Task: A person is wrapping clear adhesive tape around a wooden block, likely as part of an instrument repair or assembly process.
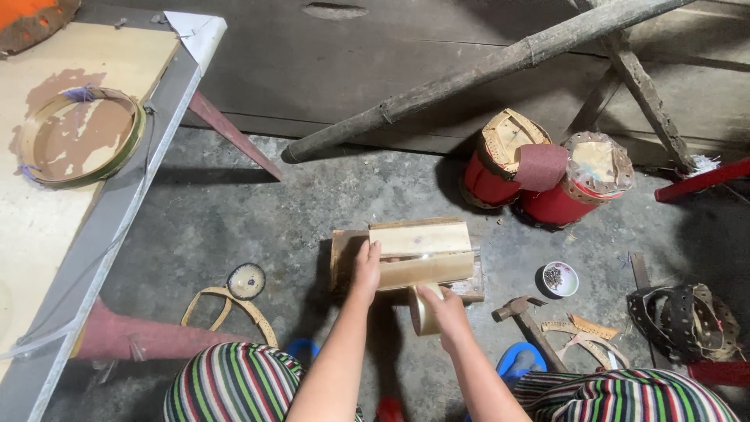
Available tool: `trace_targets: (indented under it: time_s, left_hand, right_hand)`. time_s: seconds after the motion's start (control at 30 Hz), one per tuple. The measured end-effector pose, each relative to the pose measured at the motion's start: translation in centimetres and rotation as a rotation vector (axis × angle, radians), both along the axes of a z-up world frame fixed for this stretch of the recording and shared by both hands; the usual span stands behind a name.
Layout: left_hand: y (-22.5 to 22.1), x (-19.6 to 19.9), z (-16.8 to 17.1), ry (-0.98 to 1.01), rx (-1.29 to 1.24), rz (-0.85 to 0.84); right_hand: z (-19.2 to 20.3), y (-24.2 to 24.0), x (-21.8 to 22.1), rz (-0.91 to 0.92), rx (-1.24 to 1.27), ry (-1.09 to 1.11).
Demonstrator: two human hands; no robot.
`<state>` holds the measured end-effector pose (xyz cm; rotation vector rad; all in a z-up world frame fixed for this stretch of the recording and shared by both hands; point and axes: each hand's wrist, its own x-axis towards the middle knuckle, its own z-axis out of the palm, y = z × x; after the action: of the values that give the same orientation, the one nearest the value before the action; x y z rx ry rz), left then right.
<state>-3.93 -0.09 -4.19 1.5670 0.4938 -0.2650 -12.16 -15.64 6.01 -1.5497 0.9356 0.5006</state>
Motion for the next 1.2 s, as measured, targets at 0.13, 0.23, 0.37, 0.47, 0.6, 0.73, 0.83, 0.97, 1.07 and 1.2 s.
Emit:
trace_targets:
  time_s: [0.13,0.23,0.37,0.47,0.6,0.73,0.83,0.97,1.07,1.2]
  left_hand:
    - [-0.2,-1.0,4.0,0.016,0.005,0.013]
    - [-0.2,-0.8,0.0,-0.084,-0.035,0.078]
    - [0.7,-2.5,5.5,-0.018,0.045,-0.038]
    - [1.4,-2.7,5.0,0.145,0.138,-0.162]
    - [1.9,-2.9,1.4,0.054,0.08,-0.207]
    - [1.5,-2.4,-3.0,0.015,0.149,-0.256]
    - [1.2,-1.5,-3.7,-0.035,0.13,-0.23]
    - [-0.1,-0.2,-2.1,-0.014,0.128,-0.144]
    - [-0.8,0.1,-1.5,0.018,0.103,-0.031]
    - [-1.4,0.6,-1.2,0.028,0.095,0.063]
  right_hand:
    - [-0.3,-0.1,0.2,-0.008,0.015,-0.02]
    - [0.4,-0.1,0.2,0.019,0.012,-0.022]
    - [1.2,0.1,0.2,0.047,-0.019,-0.009]
    - [2.3,0.1,0.3,0.089,-0.04,0.074]
    - [1.8,-0.4,0.6,0.021,0.046,0.018]
    - [4.9,0.0,0.0,0.019,0.023,-0.035]
    - [5.1,0.0,-0.4,-0.043,0.077,-0.166]
    - [4.9,0.7,-0.1,0.018,0.08,-0.271]
    - [0.9,0.1,-0.6,0.187,-0.06,-0.418]
    - [-1.5,-0.3,-0.8,0.171,-0.188,-0.592]
